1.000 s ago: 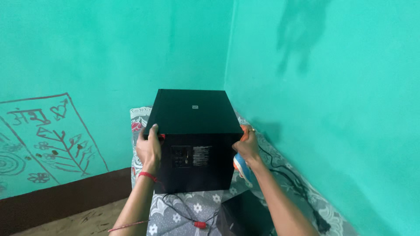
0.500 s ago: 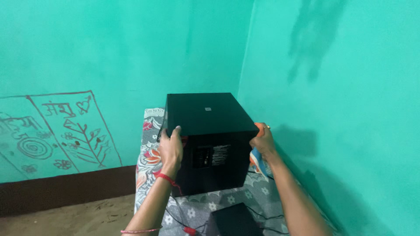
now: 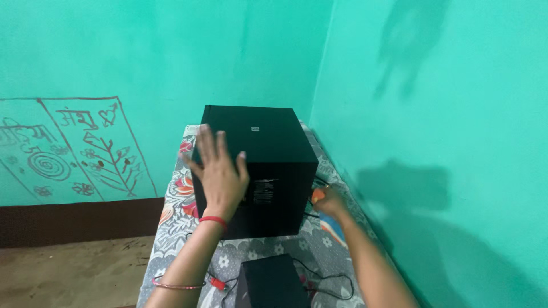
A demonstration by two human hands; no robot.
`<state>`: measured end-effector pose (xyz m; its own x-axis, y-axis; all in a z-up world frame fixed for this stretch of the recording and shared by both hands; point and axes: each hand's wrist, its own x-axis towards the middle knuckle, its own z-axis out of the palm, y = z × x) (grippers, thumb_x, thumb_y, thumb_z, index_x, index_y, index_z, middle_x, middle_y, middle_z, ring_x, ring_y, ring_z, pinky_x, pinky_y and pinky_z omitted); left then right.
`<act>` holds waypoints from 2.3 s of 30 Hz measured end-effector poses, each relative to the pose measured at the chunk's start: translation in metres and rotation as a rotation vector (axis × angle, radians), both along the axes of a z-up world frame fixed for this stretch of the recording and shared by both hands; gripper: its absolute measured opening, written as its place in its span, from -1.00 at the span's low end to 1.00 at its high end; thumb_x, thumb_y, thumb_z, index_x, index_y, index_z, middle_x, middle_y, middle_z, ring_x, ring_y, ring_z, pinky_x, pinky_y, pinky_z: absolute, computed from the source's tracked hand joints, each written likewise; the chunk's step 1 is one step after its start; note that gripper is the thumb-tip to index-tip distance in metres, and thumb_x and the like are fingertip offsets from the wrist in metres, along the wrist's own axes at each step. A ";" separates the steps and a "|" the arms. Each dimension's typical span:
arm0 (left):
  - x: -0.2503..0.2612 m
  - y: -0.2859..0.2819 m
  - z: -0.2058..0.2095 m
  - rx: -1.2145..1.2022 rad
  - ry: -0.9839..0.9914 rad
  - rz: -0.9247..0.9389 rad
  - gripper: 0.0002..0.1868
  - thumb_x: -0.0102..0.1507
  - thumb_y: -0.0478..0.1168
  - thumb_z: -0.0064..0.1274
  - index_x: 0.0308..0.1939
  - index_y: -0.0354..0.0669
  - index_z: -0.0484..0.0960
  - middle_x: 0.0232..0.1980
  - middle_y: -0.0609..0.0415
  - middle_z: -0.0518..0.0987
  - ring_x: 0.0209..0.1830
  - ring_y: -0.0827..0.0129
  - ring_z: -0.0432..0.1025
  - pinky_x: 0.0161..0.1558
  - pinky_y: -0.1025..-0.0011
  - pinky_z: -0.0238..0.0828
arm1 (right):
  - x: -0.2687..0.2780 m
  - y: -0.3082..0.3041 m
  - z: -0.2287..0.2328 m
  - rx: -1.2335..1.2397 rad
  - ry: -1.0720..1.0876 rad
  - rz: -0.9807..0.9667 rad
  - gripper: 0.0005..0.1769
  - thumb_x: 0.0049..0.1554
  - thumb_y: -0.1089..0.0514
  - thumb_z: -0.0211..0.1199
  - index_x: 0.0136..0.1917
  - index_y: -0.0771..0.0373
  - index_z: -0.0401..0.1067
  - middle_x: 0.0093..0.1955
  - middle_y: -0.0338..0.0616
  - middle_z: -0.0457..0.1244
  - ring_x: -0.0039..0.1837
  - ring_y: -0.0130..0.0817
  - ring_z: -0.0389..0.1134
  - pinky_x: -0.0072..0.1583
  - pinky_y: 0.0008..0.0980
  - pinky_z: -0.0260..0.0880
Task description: The person wipes the exterior of a black computer tower and two small black speakers using a cloth. They also wipe a power cable and rearrange the speakers on top of the tower.
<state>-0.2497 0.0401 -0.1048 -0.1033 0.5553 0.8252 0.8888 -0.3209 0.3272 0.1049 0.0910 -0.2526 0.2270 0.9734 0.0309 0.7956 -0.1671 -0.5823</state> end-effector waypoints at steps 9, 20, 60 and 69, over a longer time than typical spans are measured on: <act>0.069 -0.016 0.022 -0.026 0.166 -0.239 -0.34 0.37 0.16 -0.16 0.35 -0.27 0.43 0.48 -0.25 0.30 0.58 0.07 0.04 0.38 -0.50 -0.75 | -0.025 -0.020 -0.056 -0.119 -0.442 -0.005 -0.54 0.09 -0.01 0.34 0.27 -0.01 0.44 0.16 -0.02 0.38 0.21 -0.01 0.41 0.20 -0.04 0.42; 0.073 -0.012 0.018 -0.070 0.195 -0.254 -0.41 0.37 0.17 -0.14 0.20 -0.23 0.60 0.34 -0.24 0.48 0.46 -0.07 0.22 0.45 -0.41 -0.45 | 0.010 0.008 -0.039 -0.031 -0.428 -0.118 -0.62 0.11 0.13 0.25 0.21 -0.06 0.51 0.12 -0.01 0.41 0.17 -0.03 0.45 0.17 -0.03 0.44; -0.034 0.008 -0.002 0.134 0.416 -0.906 -0.37 0.30 -0.07 -0.04 0.45 -0.17 0.31 0.53 -0.25 0.24 0.61 0.03 0.04 0.57 0.06 -0.22 | -0.226 -0.164 0.187 0.592 -0.486 -0.197 -0.82 -0.01 0.13 0.23 -0.11 -0.02 0.56 -0.06 -0.21 0.40 0.04 -0.13 0.43 0.06 -0.18 0.45; -0.029 -0.004 -0.076 -0.181 0.292 -1.346 -0.34 0.31 -0.19 -0.05 0.51 -0.16 0.21 0.51 -0.23 0.28 0.59 0.00 0.06 0.55 0.06 -0.17 | -0.216 -0.181 0.158 0.380 -0.478 -0.418 -0.69 -0.10 0.12 0.31 -0.03 -0.01 0.60 0.04 -0.18 0.41 0.10 -0.07 0.42 0.12 -0.15 0.42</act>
